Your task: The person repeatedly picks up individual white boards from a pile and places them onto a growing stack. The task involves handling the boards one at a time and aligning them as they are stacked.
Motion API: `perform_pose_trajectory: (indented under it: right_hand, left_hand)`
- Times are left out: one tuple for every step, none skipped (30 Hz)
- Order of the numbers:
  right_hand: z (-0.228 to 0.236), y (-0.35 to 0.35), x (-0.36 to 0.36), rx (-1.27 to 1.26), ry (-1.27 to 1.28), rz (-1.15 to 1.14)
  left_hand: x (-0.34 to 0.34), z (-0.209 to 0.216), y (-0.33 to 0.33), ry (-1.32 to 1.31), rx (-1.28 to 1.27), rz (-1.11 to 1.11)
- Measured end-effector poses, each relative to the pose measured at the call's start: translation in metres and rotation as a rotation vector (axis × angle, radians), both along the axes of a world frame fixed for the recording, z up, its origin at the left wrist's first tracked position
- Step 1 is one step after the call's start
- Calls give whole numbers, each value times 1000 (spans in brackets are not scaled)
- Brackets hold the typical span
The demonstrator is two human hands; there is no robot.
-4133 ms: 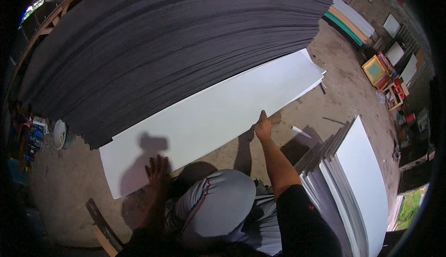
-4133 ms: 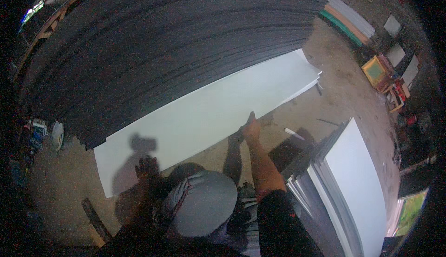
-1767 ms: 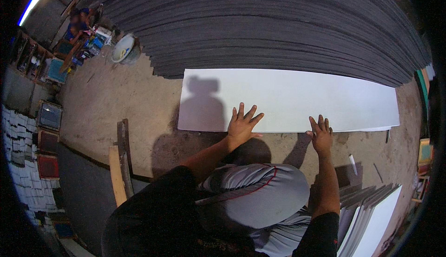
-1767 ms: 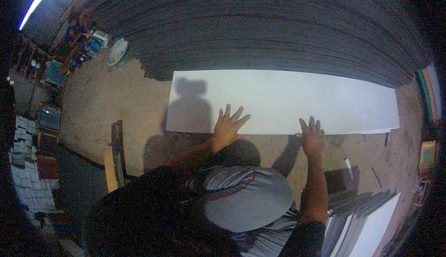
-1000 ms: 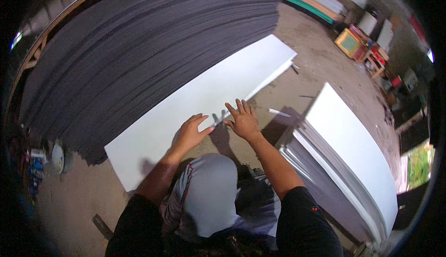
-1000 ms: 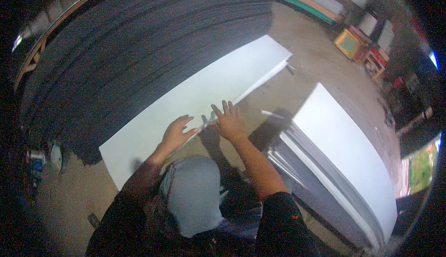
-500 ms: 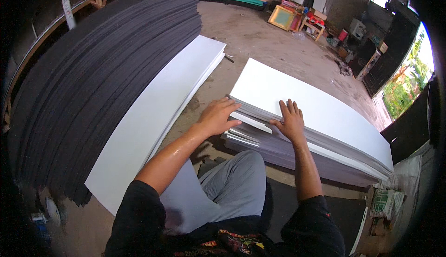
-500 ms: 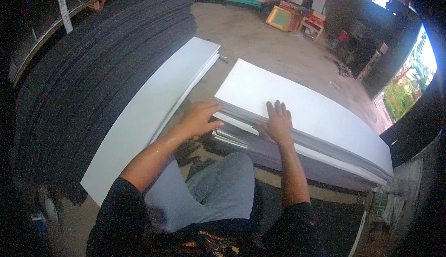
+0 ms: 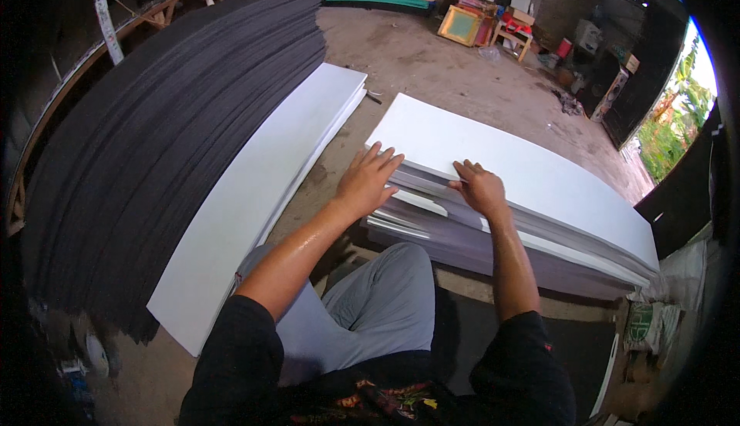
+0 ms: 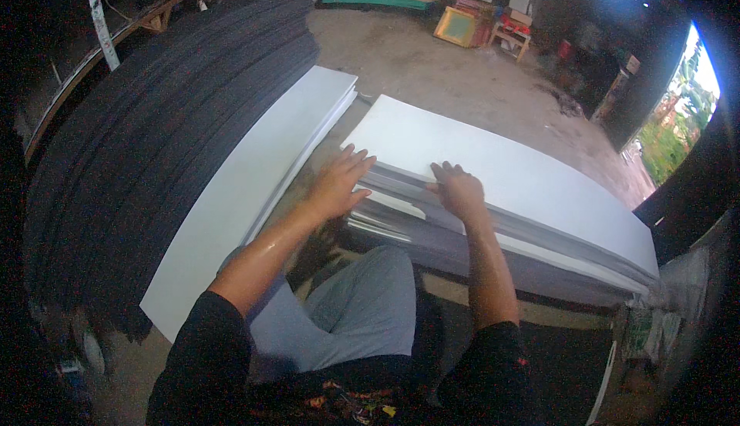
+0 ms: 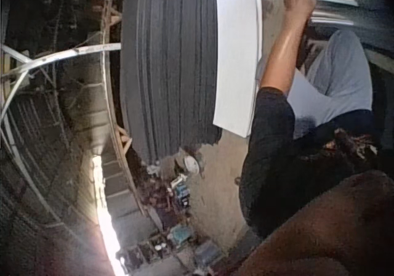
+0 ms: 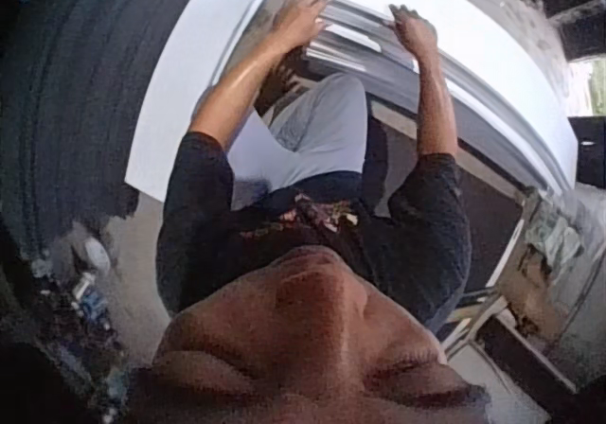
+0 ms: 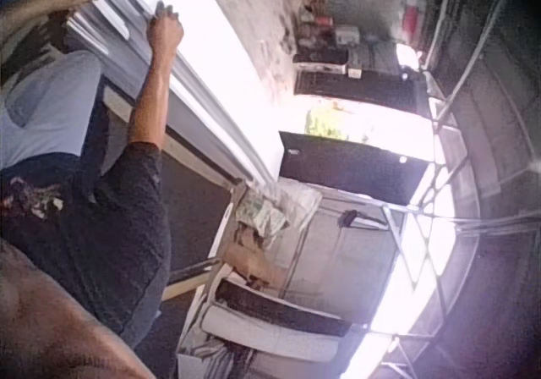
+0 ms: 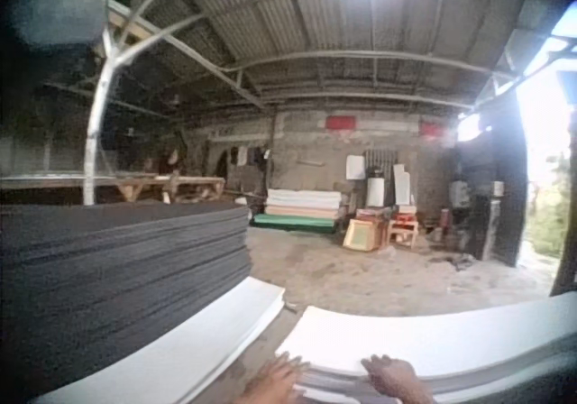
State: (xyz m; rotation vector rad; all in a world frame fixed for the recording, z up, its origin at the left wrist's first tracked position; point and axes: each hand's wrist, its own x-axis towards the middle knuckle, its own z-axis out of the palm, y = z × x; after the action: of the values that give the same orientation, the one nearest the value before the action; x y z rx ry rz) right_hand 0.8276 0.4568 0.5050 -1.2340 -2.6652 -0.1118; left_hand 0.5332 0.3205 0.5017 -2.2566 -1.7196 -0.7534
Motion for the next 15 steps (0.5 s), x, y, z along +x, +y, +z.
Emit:
perform_pose_trajectory:
  right_hand:
    - [-5, -7, -5, 59, -2, -8]
    - [-11, -13, -10, 82, -23, -6]
    - [-12, -25, -16, 151, 7, 45]
    - [-13, -37, -22, 206, 42, 79]
    - [-15, -49, -29, 260, 80, 116]
    - [-22, -57, -36, 287, 115, 180]
    - [-26, -65, -35, 315, 136, 227]
    - [-30, -74, -33, 282, 208, 239]
    - [-28, -83, -29, 252, 280, 247]
    - [-25, -90, -22, 162, 316, 226]
    - [-23, -94, -5, 201, 255, 166]
    - [-20, -99, 11, 241, 194, 111]
    - [-19, -102, 26, 276, 135, 58]
    - [-28, -97, 55, 258, 134, 3]
    - [-25, -99, 72, 233, 147, -15]
  left_hand:
    - [8, 5, 1, 103, 60, 20]
    - [16, 7, 5, 167, 52, 10]
    - [24, 11, 9, 233, 47, 0]
    - [33, 12, 12, 296, 42, -15]
    - [37, 8, 16, 335, 35, 6]
    - [38, -1, 21, 377, 25, 28]
    - [48, -4, 25, 410, 20, 31]
    - [51, -8, 23, 372, -195, 62]
    - [51, -13, 17, 292, -205, 65]
    - [41, -25, 14, 321, -175, 75]
    - [37, -19, 3, 351, -233, 94]
    - [23, -21, -4, 324, -215, 88]
    - [11, -14, -13, 358, -235, 99]
    - [4, -5, -22, 331, -245, 94]
    - [-13, -1, -35, 336, -273, 124]
